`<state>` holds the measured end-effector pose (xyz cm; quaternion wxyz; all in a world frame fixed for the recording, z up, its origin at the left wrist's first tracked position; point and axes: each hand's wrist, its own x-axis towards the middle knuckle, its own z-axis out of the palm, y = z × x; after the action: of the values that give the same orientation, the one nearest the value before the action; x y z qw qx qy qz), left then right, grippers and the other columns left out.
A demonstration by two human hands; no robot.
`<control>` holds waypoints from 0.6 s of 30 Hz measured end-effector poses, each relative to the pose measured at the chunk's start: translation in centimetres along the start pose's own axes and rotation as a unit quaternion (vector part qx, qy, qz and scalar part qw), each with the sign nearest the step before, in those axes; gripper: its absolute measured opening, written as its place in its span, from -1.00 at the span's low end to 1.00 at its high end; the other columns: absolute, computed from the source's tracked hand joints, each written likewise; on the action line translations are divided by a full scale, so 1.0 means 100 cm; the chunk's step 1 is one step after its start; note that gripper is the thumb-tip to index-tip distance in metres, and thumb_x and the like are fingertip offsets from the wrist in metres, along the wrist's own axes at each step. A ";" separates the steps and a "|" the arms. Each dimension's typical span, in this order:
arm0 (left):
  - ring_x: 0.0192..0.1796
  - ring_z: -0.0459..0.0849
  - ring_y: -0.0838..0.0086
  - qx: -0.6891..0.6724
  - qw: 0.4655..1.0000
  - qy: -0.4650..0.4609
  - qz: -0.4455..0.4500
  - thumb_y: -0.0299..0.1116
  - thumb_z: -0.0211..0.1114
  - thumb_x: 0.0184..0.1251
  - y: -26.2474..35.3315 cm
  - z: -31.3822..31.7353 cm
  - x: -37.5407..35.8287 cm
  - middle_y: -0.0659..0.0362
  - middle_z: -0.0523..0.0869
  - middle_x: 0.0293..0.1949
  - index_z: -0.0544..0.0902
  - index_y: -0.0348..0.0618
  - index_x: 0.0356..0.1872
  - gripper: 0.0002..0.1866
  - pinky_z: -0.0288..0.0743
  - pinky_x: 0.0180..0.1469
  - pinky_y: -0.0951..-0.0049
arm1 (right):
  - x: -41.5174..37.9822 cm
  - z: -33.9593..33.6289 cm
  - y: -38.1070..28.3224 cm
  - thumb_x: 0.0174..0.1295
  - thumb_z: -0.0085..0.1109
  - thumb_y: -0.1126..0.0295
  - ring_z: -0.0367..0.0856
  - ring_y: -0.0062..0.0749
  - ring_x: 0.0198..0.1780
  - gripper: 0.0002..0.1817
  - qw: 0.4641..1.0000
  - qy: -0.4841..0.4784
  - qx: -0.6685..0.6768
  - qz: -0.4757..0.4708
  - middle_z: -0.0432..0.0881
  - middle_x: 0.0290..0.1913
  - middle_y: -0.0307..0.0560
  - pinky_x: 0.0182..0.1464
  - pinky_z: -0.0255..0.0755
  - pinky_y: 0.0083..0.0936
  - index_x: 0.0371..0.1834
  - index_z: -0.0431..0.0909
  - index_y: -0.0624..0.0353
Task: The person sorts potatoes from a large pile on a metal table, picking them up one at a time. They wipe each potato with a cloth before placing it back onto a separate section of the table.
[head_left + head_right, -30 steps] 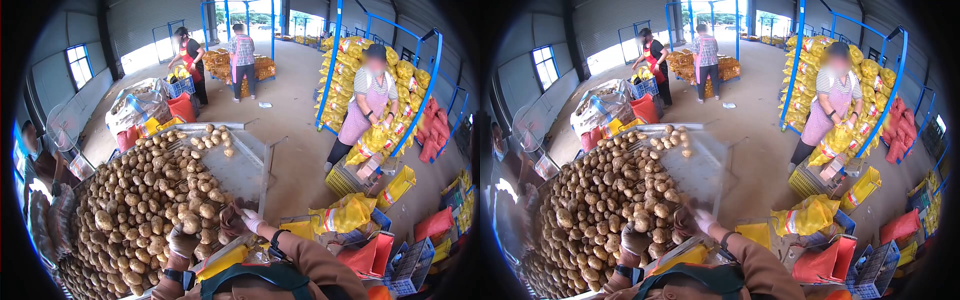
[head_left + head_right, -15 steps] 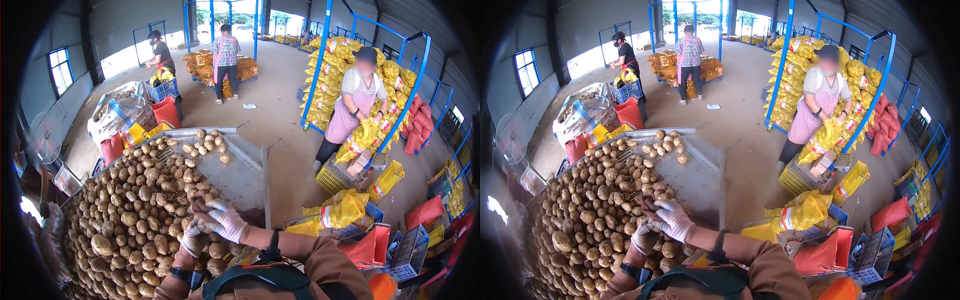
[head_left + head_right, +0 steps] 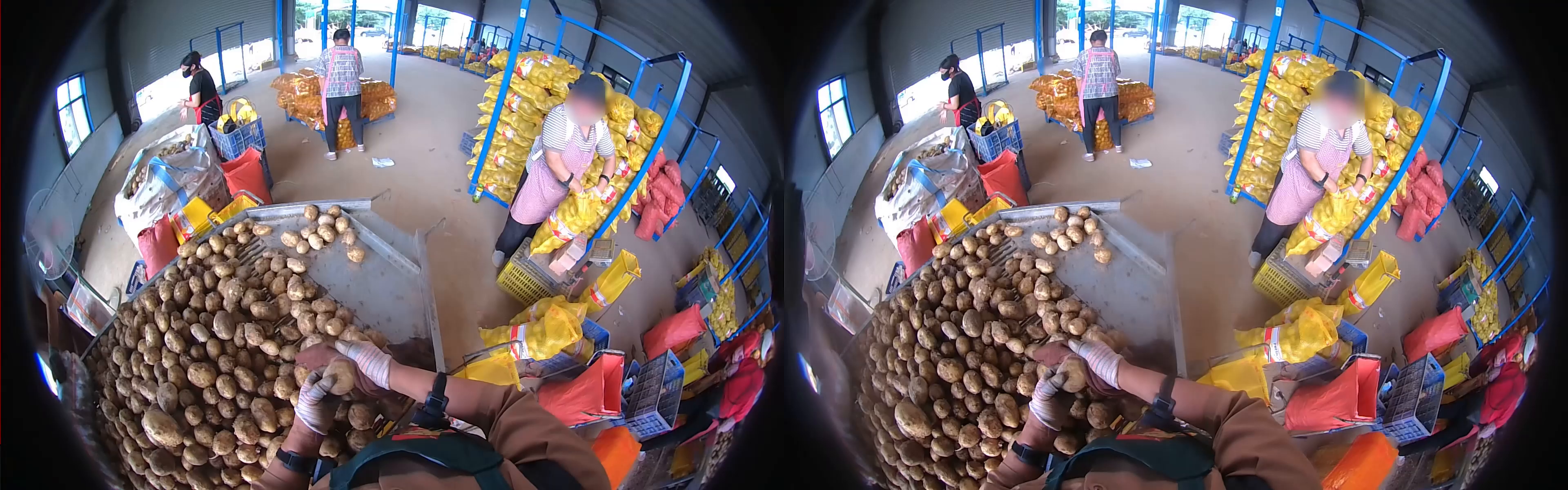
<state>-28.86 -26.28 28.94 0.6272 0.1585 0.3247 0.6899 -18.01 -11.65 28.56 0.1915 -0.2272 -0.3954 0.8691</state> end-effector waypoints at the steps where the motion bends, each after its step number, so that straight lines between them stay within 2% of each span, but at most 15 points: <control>1: 0.05 0.65 0.36 -0.026 1.000 0.007 0.003 -0.20 0.42 0.23 0.000 0.000 -0.002 0.12 0.67 0.02 0.54 -0.25 0.17 -0.47 0.57 0.11 0.34 | -0.006 0.003 0.001 0.51 0.05 0.26 0.60 -0.47 -0.05 -0.73 0.999 0.013 0.029 0.012 0.68 -0.05 -0.21 0.15 0.46 -0.48 0.07 0.61 0.16; 3: 0.08 0.63 0.37 -0.076 0.997 0.017 0.016 -0.14 0.43 0.22 0.012 0.020 -0.007 0.13 0.64 0.07 0.52 -0.21 0.22 -0.41 0.56 0.13 0.34 | -0.017 0.007 0.003 0.51 0.05 0.26 0.58 -0.45 -0.01 -0.73 0.995 0.037 0.082 0.031 0.66 0.02 -0.19 0.16 0.46 -0.46 0.12 0.57 0.16; 4: 0.19 0.58 0.35 0.015 0.997 0.011 0.075 -0.25 0.43 0.24 0.016 0.024 -0.004 0.14 0.60 0.17 0.42 -0.18 0.34 -0.35 0.53 0.22 0.33 | -0.007 -0.005 0.031 0.53 0.00 0.22 0.51 -0.47 0.15 -0.68 0.989 0.040 0.145 0.002 0.58 0.19 -0.19 0.24 0.42 -0.46 0.22 0.50 0.10; 5: 0.22 0.57 0.35 0.040 0.994 0.001 0.103 -0.30 0.44 0.25 0.018 0.028 0.000 0.13 0.59 0.19 0.38 -0.19 0.37 -0.32 0.51 0.25 0.33 | -0.001 -0.011 0.043 0.55 -0.03 0.21 0.47 -0.42 0.19 -0.66 0.923 -0.115 0.367 0.030 0.56 0.22 -0.19 0.30 0.36 -0.42 0.25 0.48 0.09; 6: 0.24 0.56 0.34 0.066 0.989 -0.006 0.130 -0.34 0.44 0.25 0.016 0.033 0.004 0.12 0.58 0.21 0.34 -0.20 0.40 -0.29 0.49 0.28 0.32 | 0.004 -0.018 0.055 0.56 -0.06 0.20 0.44 -0.38 0.23 -0.65 0.783 -0.258 0.563 0.061 0.53 0.24 -0.19 0.36 0.30 -0.37 0.28 0.46 0.08; 8: 0.30 0.52 0.35 0.185 0.974 -0.005 0.129 -0.49 0.42 0.26 0.013 0.020 0.010 0.08 0.52 0.29 0.21 -0.22 0.49 -0.20 0.39 0.38 0.30 | -0.011 0.018 0.020 0.57 -0.14 0.10 0.34 -0.28 0.35 -0.57 0.937 0.093 0.317 0.114 0.46 0.33 -0.22 0.50 0.11 -0.30 0.36 0.39 0.04; 9: 0.33 0.48 0.32 0.263 0.955 -0.004 0.138 -0.31 0.46 0.28 0.006 0.016 0.012 0.03 0.50 0.30 0.23 -0.25 0.47 -0.20 0.34 0.40 0.28 | -0.008 -0.005 0.039 0.54 -0.16 0.02 0.32 -0.29 0.38 -0.51 0.963 0.039 0.249 0.092 0.43 0.36 -0.21 0.51 0.10 -0.31 0.38 0.37 0.03; 10: 0.35 0.44 0.21 0.430 0.884 0.001 0.182 -0.14 0.47 0.25 0.002 0.002 0.020 -0.06 0.48 0.29 0.24 -0.28 0.46 -0.15 0.31 0.41 0.25 | 0.006 -0.042 0.069 0.52 -0.19 -0.07 0.30 -0.29 0.41 -0.45 0.981 -0.024 0.181 0.069 0.40 0.38 -0.19 0.52 0.09 -0.32 0.39 0.35 0.02; 11: 0.36 0.41 0.09 0.507 0.841 -0.008 0.188 -0.02 0.47 0.21 0.001 -0.002 0.023 -0.14 0.47 0.27 0.25 -0.30 0.45 -0.09 0.29 0.40 0.21 | 0.006 -0.047 0.069 0.51 -0.19 -0.10 0.29 -0.25 0.43 -0.41 0.955 -0.099 0.266 0.085 0.38 0.41 -0.14 0.52 0.10 -0.28 0.42 0.33 0.03; 12: 0.33 0.44 0.01 0.454 0.874 -0.015 0.173 -0.03 0.44 0.23 0.004 0.014 0.021 -0.19 0.47 0.27 0.25 -0.32 0.44 -0.11 0.29 0.40 0.19 | 0.005 -0.052 0.068 0.50 -0.20 -0.13 0.28 -0.21 0.45 -0.37 0.917 -0.172 0.341 0.111 0.36 0.44 -0.09 0.52 0.10 -0.23 0.44 0.30 0.05; 13: 0.36 0.42 -0.01 0.482 0.858 0.027 0.175 -0.03 0.43 0.24 -0.008 0.004 0.024 -0.20 0.46 0.29 0.24 -0.32 0.45 -0.11 0.29 0.40 0.20 | -0.009 -0.037 0.048 0.51 -0.18 -0.12 0.28 -0.12 0.47 -0.36 0.786 -0.229 0.547 0.173 0.34 0.47 0.00 0.52 0.12 -0.14 0.47 0.27 0.08; 14: 0.38 0.41 -0.02 0.503 0.846 0.037 0.173 -0.03 0.42 0.26 -0.007 0.009 0.020 -0.21 0.45 0.30 0.22 -0.33 0.45 -0.12 0.29 0.41 0.20 | -0.016 -0.038 0.047 0.50 -0.13 -0.12 0.34 -0.09 0.43 -0.35 0.797 -0.189 0.538 0.200 0.36 0.46 -0.02 0.49 0.21 -0.11 0.46 0.28 0.11; 15: 0.39 0.40 -0.02 0.524 0.833 0.042 0.172 -0.03 0.41 0.28 -0.004 0.013 0.018 -0.21 0.45 0.31 0.21 -0.34 0.46 -0.12 0.28 0.41 0.20 | -0.047 0.038 -0.007 0.50 -0.07 -0.07 0.41 -0.10 0.37 -0.37 0.949 0.144 0.225 0.169 0.46 0.38 -0.03 0.45 0.26 -0.15 0.44 0.32 0.14; 16: 0.41 0.38 -0.02 0.567 0.803 0.062 0.171 -0.09 0.41 0.29 -0.008 0.009 0.019 -0.23 0.43 0.32 0.15 -0.35 0.49 -0.10 0.26 0.43 0.21 | -0.049 0.036 -0.002 0.50 -0.02 0.00 0.46 -0.18 0.33 -0.41 0.965 0.154 0.160 0.139 0.51 0.33 -0.06 0.43 0.29 -0.23 0.43 0.34 0.17; 18: 0.41 0.38 -0.02 0.532 0.822 0.087 0.184 -0.13 0.44 0.27 -0.022 -0.007 0.026 -0.24 0.43 0.32 0.11 -0.35 0.51 -0.06 0.24 0.45 0.20 | -0.052 0.003 0.026 0.48 0.07 0.09 0.50 -0.33 0.23 -0.47 0.987 0.141 -0.013 0.074 0.57 0.22 -0.13 0.34 0.35 -0.36 0.38 0.39 0.18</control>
<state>-28.05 -23.89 26.56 0.2754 0.4636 0.6597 0.5235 -14.34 -16.08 28.04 0.1775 -0.3786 -0.3580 0.8348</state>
